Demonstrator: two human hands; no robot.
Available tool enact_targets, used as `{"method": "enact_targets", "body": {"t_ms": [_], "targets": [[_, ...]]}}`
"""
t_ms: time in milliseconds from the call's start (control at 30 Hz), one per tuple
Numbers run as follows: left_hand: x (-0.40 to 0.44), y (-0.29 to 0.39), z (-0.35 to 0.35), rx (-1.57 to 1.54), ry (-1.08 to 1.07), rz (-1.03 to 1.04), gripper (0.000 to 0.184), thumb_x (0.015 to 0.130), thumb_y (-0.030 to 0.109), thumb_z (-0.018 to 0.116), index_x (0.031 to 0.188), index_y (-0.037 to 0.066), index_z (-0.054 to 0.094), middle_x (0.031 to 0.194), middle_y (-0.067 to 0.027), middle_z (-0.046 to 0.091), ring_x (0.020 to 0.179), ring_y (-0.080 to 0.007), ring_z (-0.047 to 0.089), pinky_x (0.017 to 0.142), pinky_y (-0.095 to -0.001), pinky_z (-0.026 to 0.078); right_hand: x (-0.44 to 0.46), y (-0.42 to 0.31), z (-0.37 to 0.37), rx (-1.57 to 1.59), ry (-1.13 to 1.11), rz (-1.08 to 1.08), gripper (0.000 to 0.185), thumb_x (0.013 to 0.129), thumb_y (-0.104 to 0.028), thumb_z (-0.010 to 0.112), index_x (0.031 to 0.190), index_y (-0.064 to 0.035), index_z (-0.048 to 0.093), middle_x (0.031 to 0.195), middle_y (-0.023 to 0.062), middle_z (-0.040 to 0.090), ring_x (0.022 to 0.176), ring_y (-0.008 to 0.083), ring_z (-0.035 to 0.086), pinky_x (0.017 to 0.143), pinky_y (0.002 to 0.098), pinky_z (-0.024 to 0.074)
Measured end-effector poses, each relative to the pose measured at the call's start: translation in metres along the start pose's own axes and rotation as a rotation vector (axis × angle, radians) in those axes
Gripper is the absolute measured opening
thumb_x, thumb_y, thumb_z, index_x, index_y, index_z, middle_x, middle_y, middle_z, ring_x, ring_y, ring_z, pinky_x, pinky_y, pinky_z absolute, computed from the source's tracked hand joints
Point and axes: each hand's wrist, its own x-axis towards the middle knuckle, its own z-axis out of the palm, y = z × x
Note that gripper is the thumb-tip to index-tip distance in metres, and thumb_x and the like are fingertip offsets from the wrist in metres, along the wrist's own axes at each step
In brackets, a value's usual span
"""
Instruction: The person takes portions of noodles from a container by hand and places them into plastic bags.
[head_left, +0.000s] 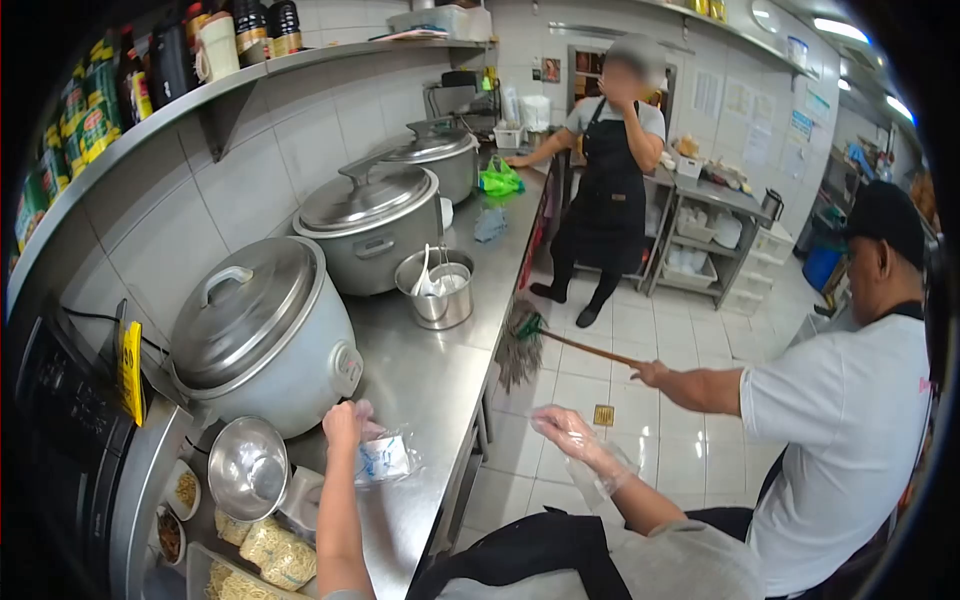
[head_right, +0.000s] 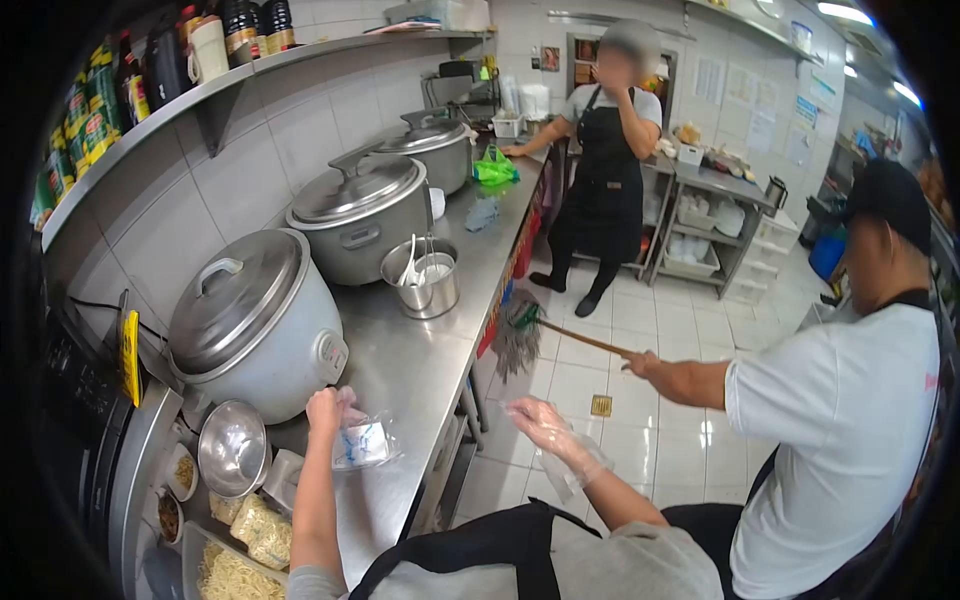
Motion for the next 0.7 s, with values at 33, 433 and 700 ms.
{"method": "enact_targets", "body": {"t_ms": [33, 433, 700], "targets": [[-0.001, 0.005, -0.004, 0.006, -0.002, 0.008, 0.016, 0.073, 0.021, 0.062, 0.075, 0.005, 0.061, 0.072, -0.0138, 0.062, 0.069, -0.0296, 0.062, 0.061, -0.0395, 0.05, 0.001, -0.012, -0.002, 0.008, 0.005, 0.005, 0.029, 0.084, -0.028, 0.051, 0.103, -0.0071, 0.057, 0.102, 0.0138, 0.058, 0.099, 0.031, 0.053, 0.085, 0.0386, 0.041], [-0.126, 0.049, -0.097, -0.576, 0.183, 0.128, 0.061, 0.071, 0.024, 0.066, 0.124, 0.005, 0.041, 0.121, -0.0198, 0.044, 0.11, -0.0365, 0.042, 0.091, -0.0428, 0.035, -0.071, -0.072, 0.062, 0.163, 0.015, -0.085, 0.027, 0.083, -0.02, 0.051, 0.105, -0.0059, 0.056, 0.096, 0.0147, 0.061, 0.09, 0.0305, 0.059, 0.079, 0.0384, 0.0459], [-0.252, 0.035, -0.149, -0.756, -0.144, 0.168, 0.051, 0.076, 0.03, 0.061, 0.119, 0.004, 0.048, 0.125, -0.0202, 0.043, 0.115, -0.0355, 0.039, 0.096, -0.0414, 0.032, -0.124, -0.11, 0.095, 0.255, -0.003, -0.089, 0.028, 0.082, -0.02, 0.054, 0.106, -0.0058, 0.057, 0.097, 0.0141, 0.062, 0.09, 0.0261, 0.06, 0.08, 0.0349, 0.0461]]}}
